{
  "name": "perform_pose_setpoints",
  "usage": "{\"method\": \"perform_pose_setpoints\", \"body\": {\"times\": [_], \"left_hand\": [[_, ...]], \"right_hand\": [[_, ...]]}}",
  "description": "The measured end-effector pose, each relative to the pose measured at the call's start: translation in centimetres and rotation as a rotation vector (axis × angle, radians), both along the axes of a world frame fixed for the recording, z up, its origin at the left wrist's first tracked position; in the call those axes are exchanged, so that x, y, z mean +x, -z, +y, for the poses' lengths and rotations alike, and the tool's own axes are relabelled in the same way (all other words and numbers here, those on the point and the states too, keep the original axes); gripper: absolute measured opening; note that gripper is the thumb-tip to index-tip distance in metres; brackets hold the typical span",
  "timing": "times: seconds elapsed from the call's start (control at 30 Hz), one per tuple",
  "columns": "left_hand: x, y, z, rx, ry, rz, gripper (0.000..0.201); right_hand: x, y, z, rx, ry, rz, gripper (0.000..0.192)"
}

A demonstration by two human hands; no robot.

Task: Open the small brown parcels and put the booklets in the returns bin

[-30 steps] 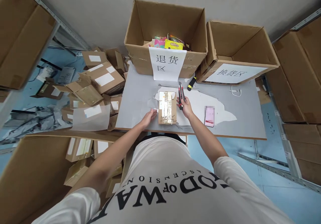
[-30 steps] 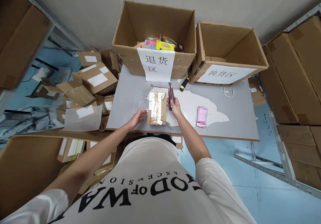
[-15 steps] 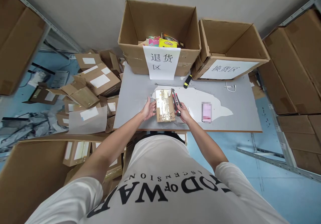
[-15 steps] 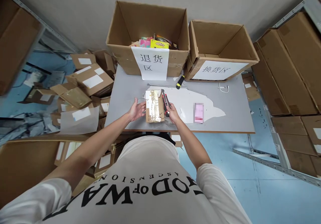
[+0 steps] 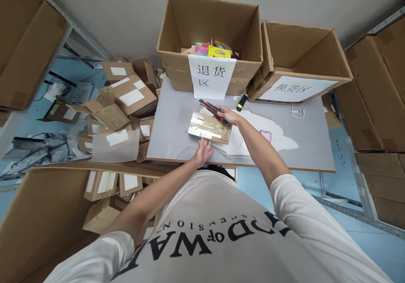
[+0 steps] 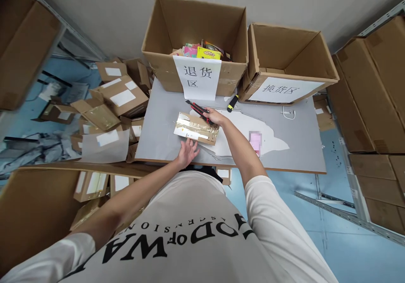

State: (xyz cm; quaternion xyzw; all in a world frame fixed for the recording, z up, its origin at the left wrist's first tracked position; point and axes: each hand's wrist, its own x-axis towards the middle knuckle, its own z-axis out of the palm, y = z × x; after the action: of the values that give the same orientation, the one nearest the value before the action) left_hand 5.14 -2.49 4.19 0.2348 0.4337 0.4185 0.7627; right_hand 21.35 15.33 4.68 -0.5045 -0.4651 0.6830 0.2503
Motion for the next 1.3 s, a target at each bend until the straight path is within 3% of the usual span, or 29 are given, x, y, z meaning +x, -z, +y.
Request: {"method": "perform_pose_setpoints", "body": {"times": [0.17, 0.3, 0.43, 0.53, 0.63, 0.8, 0.9, 1.13, 1.3], "left_hand": [[0.5, 0.0, 0.5, -0.04, -0.052, -0.045, 0.076], [-0.2, 0.2, 0.7, -0.078, -0.042, -0.017, 0.076], [-1.9, 0.6, 0.4, -0.103, -0.029, 0.245, 0.089], [-3.9, 0.2, 1.5, 0.156, -0.005, 0.636, 0.12], [-5.7, -0.8, 4.8, 0.443, 0.176, 0.954, 0.127], [-6.8, -1.2, 11.4, 0.673, 0.569, 1.067, 0.128], [-6.8, -0.1, 13.0, 0.761, 0.665, 1.091, 0.123], [-7.1, 1.5, 12.6, 0.78, 0.59, 1.025, 0.124], [-7.1, 1.7, 12.9, 0.908, 0.759, 1.293, 0.139]], "right_hand": [[-1.6, 1.4, 1.3, 0.058, -0.075, -0.154, 0.014], [-1.9, 2.3, 1.2, 0.039, -0.059, -0.116, 0.019], [-0.5, 2.1, 0.5, 0.195, 0.059, -0.071, 0.029], [2.5, 1.3, -1.5, 0.349, 0.211, -0.006, 0.034], [6.2, 1.0, -5.8, 0.365, 0.379, 0.027, 0.038], [9.2, 2.8, -14.4, 0.199, 0.518, -0.067, 0.047], [8.7, 4.2, -17.5, 0.119, 0.561, -0.069, 0.054], [7.2, 5.1, -19.2, 0.072, 0.554, -0.031, 0.069], [7.8, 4.8, -19.2, 0.062, 0.501, -0.047, 0.073]]}}
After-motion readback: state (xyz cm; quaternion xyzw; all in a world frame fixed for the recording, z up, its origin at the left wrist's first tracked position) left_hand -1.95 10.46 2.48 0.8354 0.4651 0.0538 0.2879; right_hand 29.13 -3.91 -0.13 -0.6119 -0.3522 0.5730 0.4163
